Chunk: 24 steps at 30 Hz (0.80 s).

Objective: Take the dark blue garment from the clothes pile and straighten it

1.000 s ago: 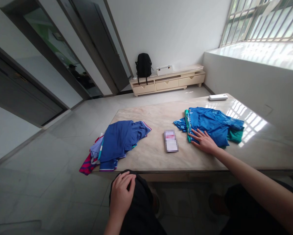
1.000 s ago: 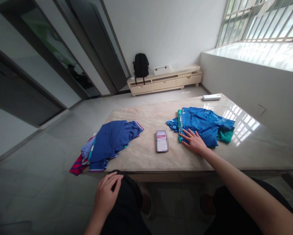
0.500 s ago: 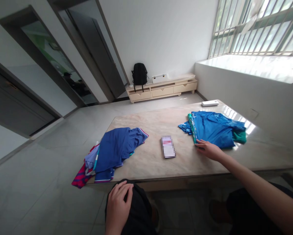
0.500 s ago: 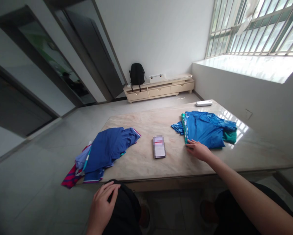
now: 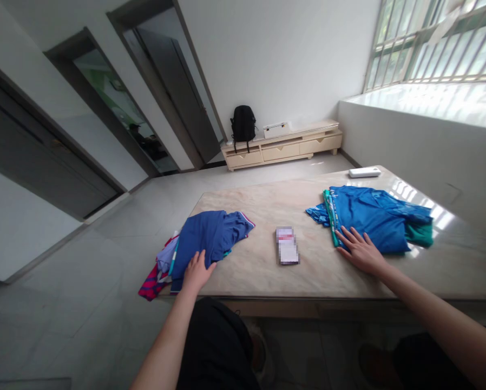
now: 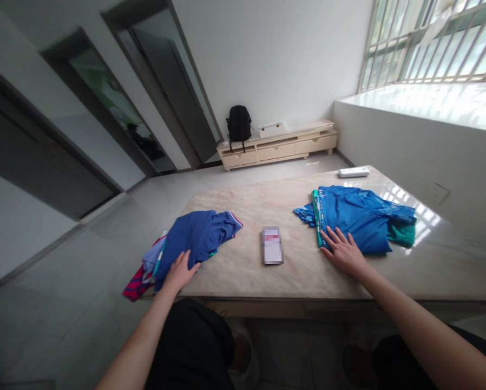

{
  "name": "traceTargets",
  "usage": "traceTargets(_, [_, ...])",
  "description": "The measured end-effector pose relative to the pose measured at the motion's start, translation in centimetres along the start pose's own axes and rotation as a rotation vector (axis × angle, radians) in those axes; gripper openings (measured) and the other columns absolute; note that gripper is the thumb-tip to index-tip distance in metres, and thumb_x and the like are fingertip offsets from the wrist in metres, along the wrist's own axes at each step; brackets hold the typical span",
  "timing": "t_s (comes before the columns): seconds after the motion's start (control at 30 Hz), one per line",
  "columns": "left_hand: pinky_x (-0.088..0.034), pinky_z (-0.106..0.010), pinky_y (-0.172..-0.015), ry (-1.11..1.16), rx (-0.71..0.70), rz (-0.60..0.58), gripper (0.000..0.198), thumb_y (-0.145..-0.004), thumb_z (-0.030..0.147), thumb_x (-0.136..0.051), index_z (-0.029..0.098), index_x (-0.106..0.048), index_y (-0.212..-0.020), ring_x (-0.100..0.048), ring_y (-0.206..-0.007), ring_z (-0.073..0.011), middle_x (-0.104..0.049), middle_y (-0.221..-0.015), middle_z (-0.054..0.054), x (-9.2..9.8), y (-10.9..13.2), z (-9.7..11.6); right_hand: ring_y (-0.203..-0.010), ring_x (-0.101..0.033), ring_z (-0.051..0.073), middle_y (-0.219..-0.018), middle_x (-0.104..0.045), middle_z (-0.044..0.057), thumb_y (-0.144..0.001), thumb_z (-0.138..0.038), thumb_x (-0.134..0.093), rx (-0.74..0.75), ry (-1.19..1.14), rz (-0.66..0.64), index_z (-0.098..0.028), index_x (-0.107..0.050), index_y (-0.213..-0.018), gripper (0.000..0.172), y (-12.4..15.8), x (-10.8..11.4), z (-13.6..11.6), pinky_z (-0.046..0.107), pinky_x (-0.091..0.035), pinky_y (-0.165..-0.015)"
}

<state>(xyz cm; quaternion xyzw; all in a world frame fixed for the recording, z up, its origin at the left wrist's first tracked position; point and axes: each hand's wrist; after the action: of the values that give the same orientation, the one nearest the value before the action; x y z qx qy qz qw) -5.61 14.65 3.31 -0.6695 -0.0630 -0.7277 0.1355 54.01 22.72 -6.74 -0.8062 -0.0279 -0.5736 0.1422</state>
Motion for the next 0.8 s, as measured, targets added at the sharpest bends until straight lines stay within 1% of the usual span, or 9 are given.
traceTargets(0.13, [-0.046, -0.04, -0.108, -0.005, 0.037, -0.067, 0.054, -0.089, 0.024, -0.064, 0.016, -0.059, -0.142, -0.056, -0.137, -0.0316, -0.056, -0.152, -0.019, -0.5, 0.2, -0.3, -0.156, -0.024, 0.043, -0.167, -0.036, 0.01, -0.09, -0.065, -0.041, -0.031, -0.076, -0.008, -0.025, -0.05, -0.155, 0.077, 0.0, -0.8, 0.5, 0.071, -0.013, -0.123])
traceTargets(0.23, [-0.046, -0.042, -0.107, 0.013, 0.082, -0.051, 0.038, -0.096, 0.019, -0.059, 0.017, -0.065, -0.134, -0.064, -0.126, -0.0271, -0.066, -0.141, -0.016, 0.1, 0.9, -0.4, -0.153, -0.028, 0.05, -0.163, -0.042, 0.017, -0.085, -0.063, -0.047, -0.085, -0.172, -0.012, -0.02, -0.06, -0.146, 0.077, -0.8, -0.7, -0.1, 0.076, -0.016, -0.119])
traceTargets(0.4, [-0.051, -0.04, -0.096, 0.109, 0.198, 0.054, 0.029, -0.1, 0.022, -0.056, 0.014, -0.07, -0.124, -0.071, -0.11, -0.0281, -0.075, -0.118, -0.018, 2.8, 1.4, 0.3, -0.152, -0.03, 0.048, -0.161, -0.04, 0.025, -0.088, -0.06, -0.044, -0.168, -0.423, 0.006, -0.009, -0.065, -0.134, 0.073, -1.3, 0.6, -4.0, 0.063, -0.021, -0.125])
traceTargets(0.47, [-0.051, -0.038, -0.093, 0.179, 0.215, 0.122, 0.032, -0.1, 0.018, -0.051, 0.013, -0.07, -0.125, -0.071, -0.11, -0.0311, -0.076, -0.116, -0.022, 4.3, 1.4, 1.6, -0.148, -0.039, 0.044, -0.156, -0.047, 0.025, -0.092, -0.062, -0.041, -0.192, -0.57, -0.033, -0.009, -0.064, -0.134, 0.071, -0.9, 1.2, -6.5, 0.058, -0.026, -0.125])
traceTargets(0.57, [-0.051, -0.037, -0.094, 0.323, 0.152, 0.204, 0.035, -0.1, 0.017, -0.045, 0.01, -0.068, -0.126, -0.07, -0.112, -0.0318, -0.075, -0.118, -0.022, 6.7, 3.0, 6.1, -0.123, -0.065, 0.038, -0.13, -0.069, 0.024, -0.097, -0.068, -0.031, -0.191, -0.839, -0.242, -0.013, -0.069, -0.127, 0.074, 0.6, 2.1, -11.6, 0.056, -0.05, -0.108])
traceTargets(0.67, [-0.055, -0.03, -0.089, 0.503, -0.024, 0.175, 0.032, -0.101, 0.024, -0.046, 0.013, -0.071, -0.119, -0.072, -0.101, -0.0252, -0.078, -0.111, -0.013, 8.6, 8.8, 13.1, -0.109, -0.074, 0.03, -0.122, -0.075, 0.017, -0.098, -0.075, -0.02, -0.159, -1.173, -0.566, -0.021, -0.067, -0.135, 0.08, 3.1, 3.4, -17.8, 0.05, -0.06, -0.091])
traceTargets(0.7, [-0.056, -0.027, -0.085, 0.597, -0.135, 0.11, 0.029, -0.101, 0.029, -0.05, 0.016, -0.074, -0.112, -0.073, -0.094, -0.022, -0.079, -0.103, -0.008, 9.0, 11.6, 15.6, -0.116, -0.071, 0.031, -0.13, -0.072, 0.015, -0.096, -0.079, -0.025, -0.203, -1.439, -0.768, -0.023, -0.064, -0.139, 0.08, 4.1, 3.9, -19.7, 0.05, -0.058, -0.095])
traceTargets(0.77, [-0.054, -0.029, -0.093, 0.94, -0.519, -0.245, 0.027, -0.098, 0.035, -0.06, 0.02, -0.077, -0.112, -0.073, -0.099, -0.0226, -0.079, -0.108, -0.008, 9.3, 17.6, 19.6, -0.123, -0.067, 0.03, -0.132, -0.072, 0.013, -0.092, -0.081, -0.038, -0.258, -1.762, -1.054, -0.023, -0.07, -0.131, 0.077, 6.1, 5.1, -22.8, 0.046, -0.054, -0.102])
traceTargets(0.8, [-0.054, -0.029, -0.095, 1.019, -0.645, -0.442, 0.028, -0.095, 0.039, -0.065, 0.022, -0.078, -0.113, -0.073, -0.099, -0.0226, -0.08, -0.107, -0.007, 9.1, 20.3, 21.1, -0.122, -0.067, 0.03, -0.131, -0.072, 0.013, -0.091, -0.08, -0.042, -0.269, -1.833, -1.166, -0.021, -0.073, -0.126, 0.075, 7.1, 5.6, -23.8, 0.043, -0.054, -0.102])
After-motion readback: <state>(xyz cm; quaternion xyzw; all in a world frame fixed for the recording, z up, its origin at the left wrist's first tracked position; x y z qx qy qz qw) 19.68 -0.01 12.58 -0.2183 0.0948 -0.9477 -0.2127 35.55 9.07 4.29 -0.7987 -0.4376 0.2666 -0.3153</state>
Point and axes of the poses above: each hand's wrist, its own y-axis away from the middle knuckle, its own x-axis out of the back of the hand, z = x × y
